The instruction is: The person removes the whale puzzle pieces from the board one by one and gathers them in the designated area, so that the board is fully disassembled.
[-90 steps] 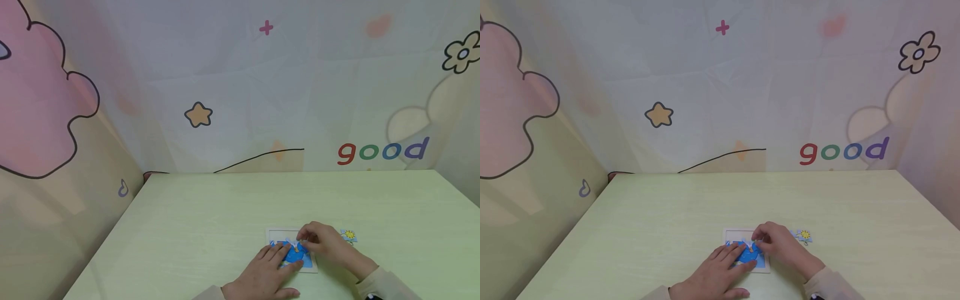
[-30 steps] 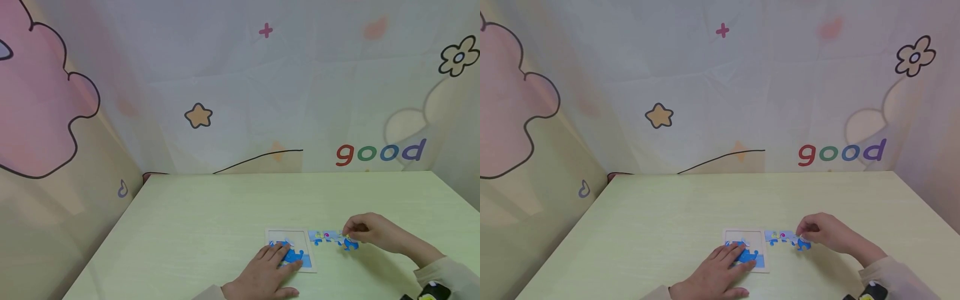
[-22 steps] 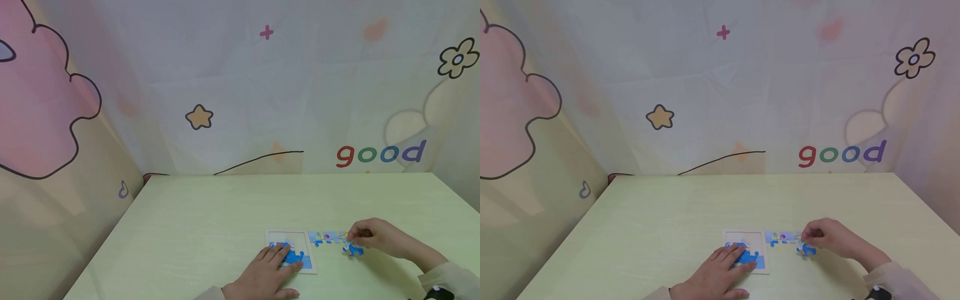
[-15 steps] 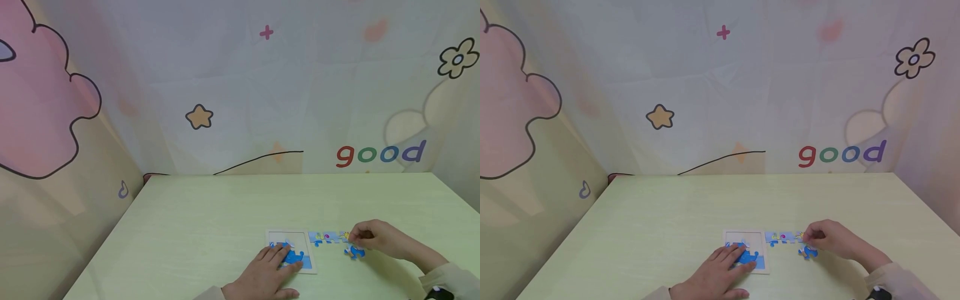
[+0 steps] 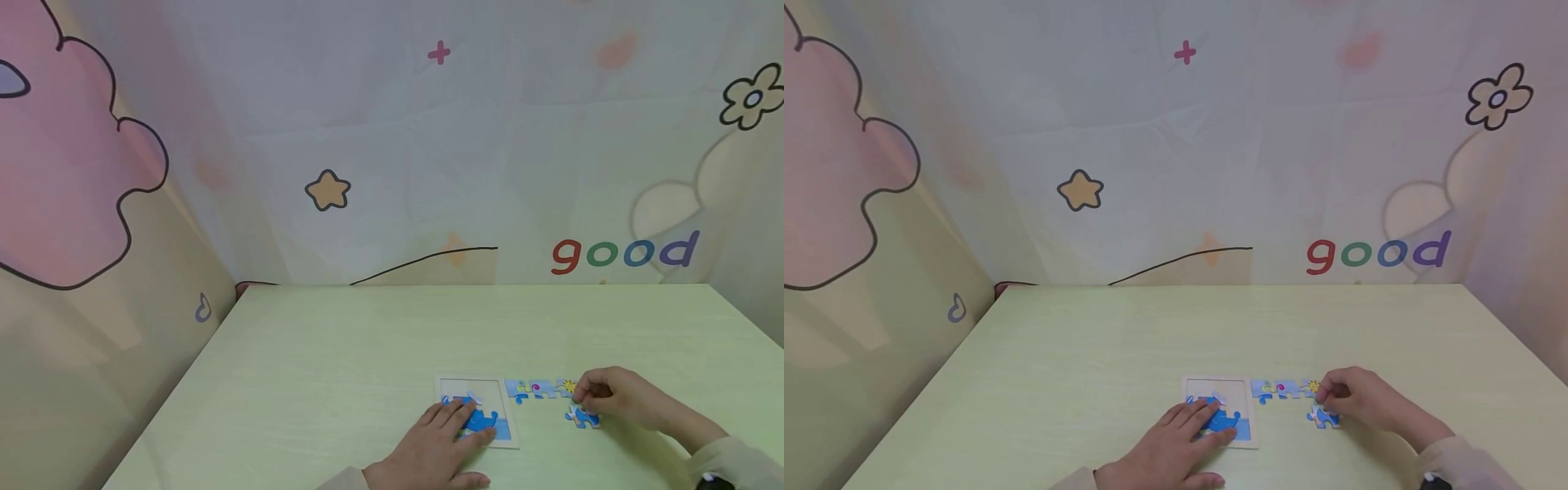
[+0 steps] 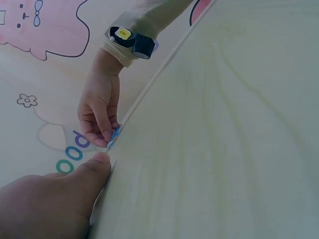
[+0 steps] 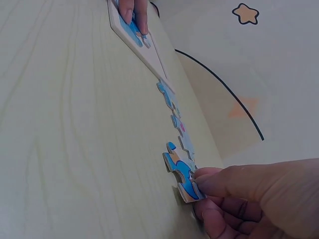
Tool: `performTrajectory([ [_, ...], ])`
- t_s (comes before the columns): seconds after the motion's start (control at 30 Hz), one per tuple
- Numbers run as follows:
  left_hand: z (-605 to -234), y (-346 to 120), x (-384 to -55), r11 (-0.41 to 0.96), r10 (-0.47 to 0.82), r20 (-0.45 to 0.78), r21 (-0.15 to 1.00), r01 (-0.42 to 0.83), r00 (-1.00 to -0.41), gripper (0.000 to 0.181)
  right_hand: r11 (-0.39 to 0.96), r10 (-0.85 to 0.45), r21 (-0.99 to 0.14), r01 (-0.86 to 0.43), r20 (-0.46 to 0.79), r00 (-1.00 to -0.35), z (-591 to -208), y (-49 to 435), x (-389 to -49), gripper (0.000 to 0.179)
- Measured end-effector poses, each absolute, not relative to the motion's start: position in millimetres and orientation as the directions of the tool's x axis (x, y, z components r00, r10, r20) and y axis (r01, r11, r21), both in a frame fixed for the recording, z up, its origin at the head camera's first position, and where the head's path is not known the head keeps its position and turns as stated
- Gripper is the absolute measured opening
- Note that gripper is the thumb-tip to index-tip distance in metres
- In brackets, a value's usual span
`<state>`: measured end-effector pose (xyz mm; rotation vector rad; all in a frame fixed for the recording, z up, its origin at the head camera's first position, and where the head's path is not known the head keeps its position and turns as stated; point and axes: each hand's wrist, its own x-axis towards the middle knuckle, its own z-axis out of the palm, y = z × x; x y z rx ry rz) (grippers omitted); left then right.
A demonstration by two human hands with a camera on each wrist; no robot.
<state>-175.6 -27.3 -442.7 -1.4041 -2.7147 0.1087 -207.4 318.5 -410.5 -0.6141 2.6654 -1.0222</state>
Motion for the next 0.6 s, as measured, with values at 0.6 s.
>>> performTrajectory([
  [0.6, -445.3, -28.3, -175.8, 0.581, 0.814, 0.057, -0.115, 0.806, -0.579, 0.059, 0.72, -0.384, -0.645, -0.255, -0.065, -0.921, -409.9, 315.1, -204.5, 0.004],
])
